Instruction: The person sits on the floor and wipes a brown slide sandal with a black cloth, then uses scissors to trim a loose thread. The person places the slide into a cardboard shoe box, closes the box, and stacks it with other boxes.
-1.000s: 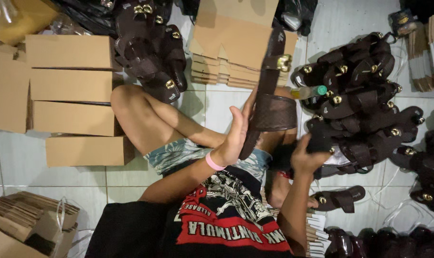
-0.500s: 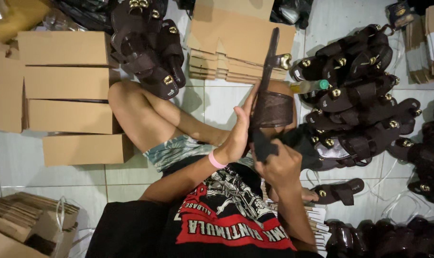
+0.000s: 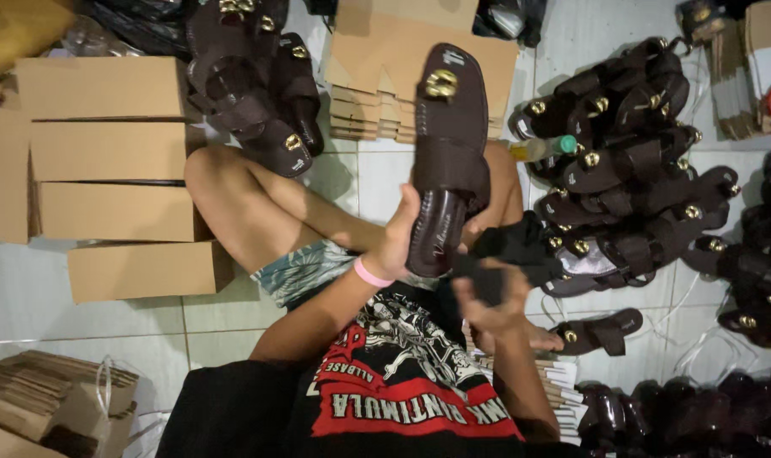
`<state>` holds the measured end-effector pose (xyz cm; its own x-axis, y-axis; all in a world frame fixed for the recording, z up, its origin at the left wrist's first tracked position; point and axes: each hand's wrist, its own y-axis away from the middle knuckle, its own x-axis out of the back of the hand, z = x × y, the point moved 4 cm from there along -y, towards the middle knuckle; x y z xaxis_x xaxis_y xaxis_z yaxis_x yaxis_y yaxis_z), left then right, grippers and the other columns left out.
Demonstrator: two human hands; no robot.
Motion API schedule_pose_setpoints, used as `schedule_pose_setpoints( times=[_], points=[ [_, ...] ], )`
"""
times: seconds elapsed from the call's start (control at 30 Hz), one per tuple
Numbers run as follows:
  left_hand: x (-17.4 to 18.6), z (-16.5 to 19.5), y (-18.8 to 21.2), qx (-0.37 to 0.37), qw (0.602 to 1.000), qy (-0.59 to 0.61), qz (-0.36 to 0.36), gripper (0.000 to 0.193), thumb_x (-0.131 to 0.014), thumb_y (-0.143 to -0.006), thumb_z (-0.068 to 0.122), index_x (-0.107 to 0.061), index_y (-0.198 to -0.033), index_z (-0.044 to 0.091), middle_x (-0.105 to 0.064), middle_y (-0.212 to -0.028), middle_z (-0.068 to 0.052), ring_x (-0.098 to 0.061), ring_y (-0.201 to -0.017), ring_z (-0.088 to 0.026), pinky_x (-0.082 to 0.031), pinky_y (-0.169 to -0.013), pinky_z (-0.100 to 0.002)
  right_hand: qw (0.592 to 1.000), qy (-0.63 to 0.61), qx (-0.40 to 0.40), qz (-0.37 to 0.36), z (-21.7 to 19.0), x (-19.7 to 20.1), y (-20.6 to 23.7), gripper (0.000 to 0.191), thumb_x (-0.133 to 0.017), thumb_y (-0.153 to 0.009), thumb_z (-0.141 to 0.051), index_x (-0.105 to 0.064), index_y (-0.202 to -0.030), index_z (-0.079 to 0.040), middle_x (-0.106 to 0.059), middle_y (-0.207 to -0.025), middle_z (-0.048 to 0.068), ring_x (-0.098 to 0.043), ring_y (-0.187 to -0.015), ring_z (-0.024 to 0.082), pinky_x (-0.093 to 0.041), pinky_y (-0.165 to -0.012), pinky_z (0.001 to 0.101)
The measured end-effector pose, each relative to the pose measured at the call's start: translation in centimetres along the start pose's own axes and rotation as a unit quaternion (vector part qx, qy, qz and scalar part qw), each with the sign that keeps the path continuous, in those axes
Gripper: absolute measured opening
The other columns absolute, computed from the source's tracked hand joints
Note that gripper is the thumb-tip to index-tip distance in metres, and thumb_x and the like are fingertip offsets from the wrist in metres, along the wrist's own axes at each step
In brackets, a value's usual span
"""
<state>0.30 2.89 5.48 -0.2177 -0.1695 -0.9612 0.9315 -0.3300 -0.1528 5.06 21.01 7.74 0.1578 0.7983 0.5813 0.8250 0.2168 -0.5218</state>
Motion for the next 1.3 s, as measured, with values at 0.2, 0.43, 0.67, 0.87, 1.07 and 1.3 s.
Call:
schedule_pose_setpoints(
  times=[0.2, 0.43, 0.67, 0.87, 1.07, 1.3],
  points=[
    [-1.9, 2.2, -0.6, 0.026, 0.998, -0.061, 0.012, 0.072, -0.056, -0.103, 0.054, -0.042, -0.150, 0.001, -0.056, -0.144, -0.017, -0.066, -0.123, -0.035, -0.064, -0.088, -0.047, 0.948, -0.191, -0.216, 0.136, 5.8, 0.7, 5.1, 0.022, -0.073, -0.101, -0.016, -0.065, -0.103, 0.004, -0.070, -0.090, 0.010, -0.068, -0.073, 0.017, -0.055, -0.062, 0.0278],
    [-2.9, 2.5, -0.8, -0.005, 0.997, -0.064, 0.044, 0.052, -0.051, -0.116, 0.028, -0.041, -0.154, -0.006, -0.051, -0.157, -0.023, -0.065, -0.123, -0.034, -0.058, -0.104, -0.044, 0.999, -0.020, -0.030, -0.020, -1.5, -0.9, -0.6, 0.027, -0.077, -0.088, -0.012, -0.067, -0.101, 0.008, -0.069, -0.086, 0.018, -0.069, -0.069, 0.029, -0.053, -0.061, 0.0375],
    [-1.5, 2.0, -0.3, -0.001, 0.988, -0.112, 0.107, 0.045, -0.041, -0.111, 0.011, -0.043, -0.151, -0.010, -0.051, -0.154, -0.028, -0.061, -0.132, -0.030, -0.053, -0.110, -0.041, 0.997, 0.018, -0.060, -0.055, -5.5, -1.6, -5.5, 0.016, -0.073, -0.092, -0.001, -0.069, -0.107, 0.005, -0.067, -0.085, 0.019, -0.067, -0.067, 0.037, -0.051, -0.059, 0.0411],
    [-0.8, 1.6, -0.3, -0.010, 0.991, -0.075, 0.114, 0.048, -0.045, -0.109, 0.013, -0.041, -0.152, -0.008, -0.052, -0.152, -0.027, -0.061, -0.134, -0.032, -0.053, -0.111, -0.042, 0.996, 0.017, -0.071, -0.053, -7.0, -1.3, -4.9, 0.011, -0.071, -0.096, 0.000, -0.070, -0.106, 0.004, -0.072, -0.089, 0.019, -0.073, -0.074, 0.034, -0.055, -0.064, 0.0399],
    [2.8, -0.1, 0.8, -0.033, 0.970, -0.159, 0.179, 0.045, -0.049, -0.111, 0.019, -0.043, -0.149, -0.004, -0.057, -0.143, -0.025, -0.064, -0.123, -0.031, -0.055, -0.103, -0.042, 0.994, 0.059, -0.071, -0.060, -5.9, -1.9, -4.3, 0.019, -0.074, -0.091, 0.000, -0.070, -0.106, 0.010, -0.073, -0.089, 0.021, -0.071, -0.070, 0.036, -0.054, -0.061, 0.0399],
    [7.1, -0.5, 1.5, 0.063, 0.935, -0.178, 0.299, 0.034, -0.046, -0.111, 0.029, -0.056, -0.124, 0.000, -0.066, -0.104, -0.018, -0.067, -0.083, -0.023, -0.057, -0.070, -0.038, 0.988, -0.040, -0.137, -0.057, -2.0, 0.5, -0.6, 0.031, -0.076, -0.082, -0.001, -0.064, -0.105, 0.015, -0.070, -0.097, 0.025, -0.068, -0.082, 0.036, -0.051, -0.074, 0.0473]
  ],
)
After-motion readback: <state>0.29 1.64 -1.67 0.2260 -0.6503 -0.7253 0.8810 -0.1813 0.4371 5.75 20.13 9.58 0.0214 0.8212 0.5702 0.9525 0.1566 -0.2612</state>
